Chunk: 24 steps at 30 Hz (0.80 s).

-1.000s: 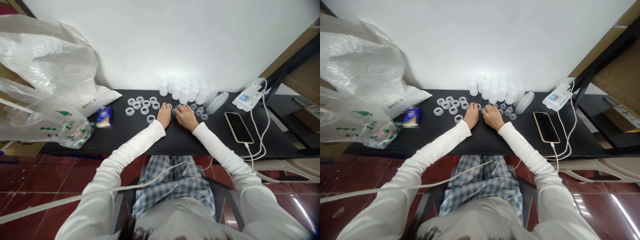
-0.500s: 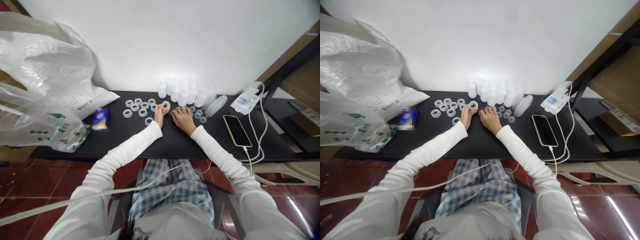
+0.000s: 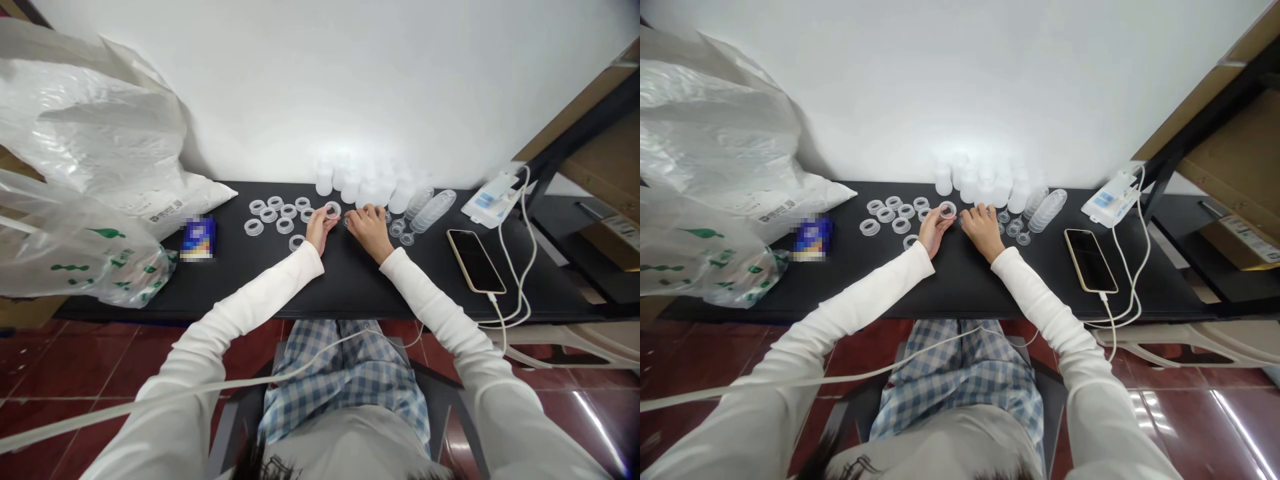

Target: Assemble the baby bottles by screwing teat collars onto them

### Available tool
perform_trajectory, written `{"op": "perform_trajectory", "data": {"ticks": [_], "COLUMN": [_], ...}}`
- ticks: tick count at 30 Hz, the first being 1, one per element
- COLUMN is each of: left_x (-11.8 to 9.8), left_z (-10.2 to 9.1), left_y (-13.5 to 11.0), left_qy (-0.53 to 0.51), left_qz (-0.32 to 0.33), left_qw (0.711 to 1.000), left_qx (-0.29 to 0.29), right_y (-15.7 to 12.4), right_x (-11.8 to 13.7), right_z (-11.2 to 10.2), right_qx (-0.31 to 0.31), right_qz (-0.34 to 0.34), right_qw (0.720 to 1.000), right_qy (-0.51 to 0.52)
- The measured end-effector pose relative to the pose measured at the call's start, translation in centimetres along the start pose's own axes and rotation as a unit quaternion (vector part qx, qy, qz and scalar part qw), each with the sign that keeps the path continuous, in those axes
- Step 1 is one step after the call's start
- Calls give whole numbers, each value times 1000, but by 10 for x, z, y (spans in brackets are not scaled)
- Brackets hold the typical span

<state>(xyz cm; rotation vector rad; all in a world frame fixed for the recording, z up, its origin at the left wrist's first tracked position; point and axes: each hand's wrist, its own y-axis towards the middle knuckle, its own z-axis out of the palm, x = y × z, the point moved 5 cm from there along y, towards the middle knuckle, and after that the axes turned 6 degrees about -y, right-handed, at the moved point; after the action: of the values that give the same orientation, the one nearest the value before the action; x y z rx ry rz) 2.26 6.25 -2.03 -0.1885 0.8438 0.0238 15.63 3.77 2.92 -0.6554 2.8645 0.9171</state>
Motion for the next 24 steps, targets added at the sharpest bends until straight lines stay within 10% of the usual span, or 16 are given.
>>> {"op": "perform_trajectory", "data": {"ticks": [9, 24], "left_x": [1, -9], "left_z": [4, 8], "left_y": [-5, -5], "left_qy": [59, 107], "left_qz": [14, 126], "left_qw": [996, 982], "left_qx": [64, 92], "right_y": [8, 22], "right_x": [-18, -1], "right_z": [-6, -9], "right_qx": [-63, -50], "right_qz": [121, 89], "right_qw": [955, 987], "right_qy": [262, 124]}}
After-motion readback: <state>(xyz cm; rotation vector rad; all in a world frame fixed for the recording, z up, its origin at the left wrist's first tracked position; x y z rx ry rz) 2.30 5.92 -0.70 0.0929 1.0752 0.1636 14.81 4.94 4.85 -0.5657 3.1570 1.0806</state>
